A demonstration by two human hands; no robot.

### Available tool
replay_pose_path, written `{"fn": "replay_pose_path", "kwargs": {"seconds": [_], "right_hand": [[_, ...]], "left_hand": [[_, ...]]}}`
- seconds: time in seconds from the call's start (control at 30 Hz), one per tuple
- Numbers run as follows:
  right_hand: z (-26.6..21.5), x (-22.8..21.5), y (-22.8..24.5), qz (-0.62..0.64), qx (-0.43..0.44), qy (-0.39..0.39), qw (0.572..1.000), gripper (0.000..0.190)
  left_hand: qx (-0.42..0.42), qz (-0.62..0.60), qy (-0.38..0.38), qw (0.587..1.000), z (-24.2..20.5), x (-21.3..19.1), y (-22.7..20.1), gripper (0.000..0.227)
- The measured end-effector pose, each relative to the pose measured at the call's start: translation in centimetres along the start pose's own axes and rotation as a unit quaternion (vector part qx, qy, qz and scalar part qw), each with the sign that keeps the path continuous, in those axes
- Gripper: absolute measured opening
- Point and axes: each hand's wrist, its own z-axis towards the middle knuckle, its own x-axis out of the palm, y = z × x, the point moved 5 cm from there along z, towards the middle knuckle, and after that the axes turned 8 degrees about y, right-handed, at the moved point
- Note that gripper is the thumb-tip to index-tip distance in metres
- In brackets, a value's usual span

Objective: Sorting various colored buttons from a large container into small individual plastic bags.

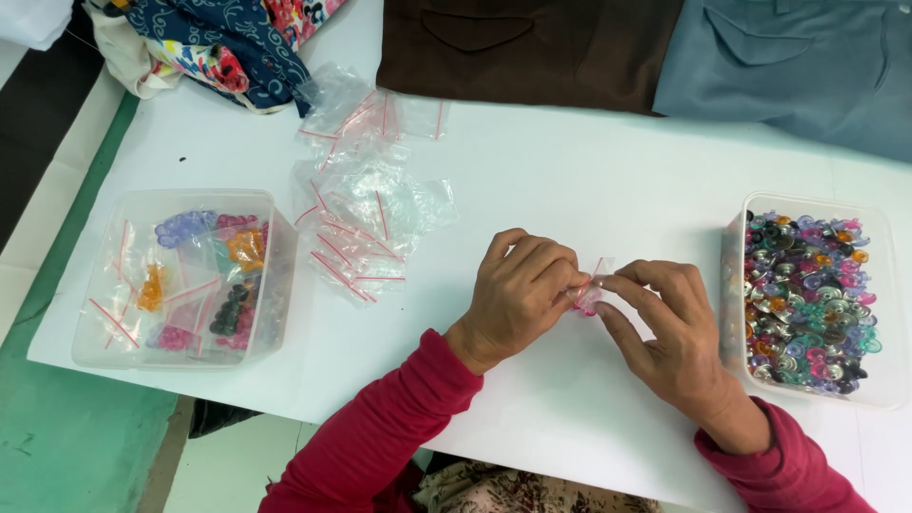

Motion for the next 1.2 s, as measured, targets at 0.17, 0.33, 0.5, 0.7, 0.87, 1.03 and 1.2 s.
{"fn": "replay_pose_path", "kwargs": {"seconds": [0.17, 0.33, 0.5, 0.7, 0.87, 1.03, 1.2], "right_hand": [[-0.3, -0.3, 0.9, -0.037, -0.031, 0.019, 0.999, 0.026], [0.2, -0.4, 1.5, -0.063, -0.048, 0.030, 0.996, 0.009], [-0.2, -0.2, 0.8, -0.043, -0.029, 0.039, 0.998, 0.002], [-0.3, 0.0, 0.8, -0.022, -0.055, 0.046, 0.997, 0.006], [0.1, -0.2, 1.0, -0.013, -0.051, 0.048, 0.997, 0.006], [-0.3, -0.3, 0.1, 0.093, 0.010, 0.029, 0.995, 0.011], [-0.6, 1.3, -2.7, 0.095, 0.167, 0.089, 0.977, 0.017]], "left_hand": [[0.025, 0.050, -0.039, 0.998, 1.3, -2.1, -2.4, 0.020], [0.033, 0.059, -0.024, 0.997, 2.1, -3.0, -2.9, 0.019], [-0.070, -0.055, 0.145, 0.985, 1.7, -1.3, -1.1, 0.067], [-0.071, -0.158, 0.206, 0.963, 0.7, 0.0, -0.3, 0.069], [-0.099, -0.232, 0.212, 0.944, 0.9, -0.4, 0.2, 0.055], [-0.137, -0.257, 0.223, 0.930, 1.1, -0.9, 1.2, 0.051], [-0.197, -0.224, 0.181, 0.937, 1.3, -2.2, 3.7, 0.051]]}}
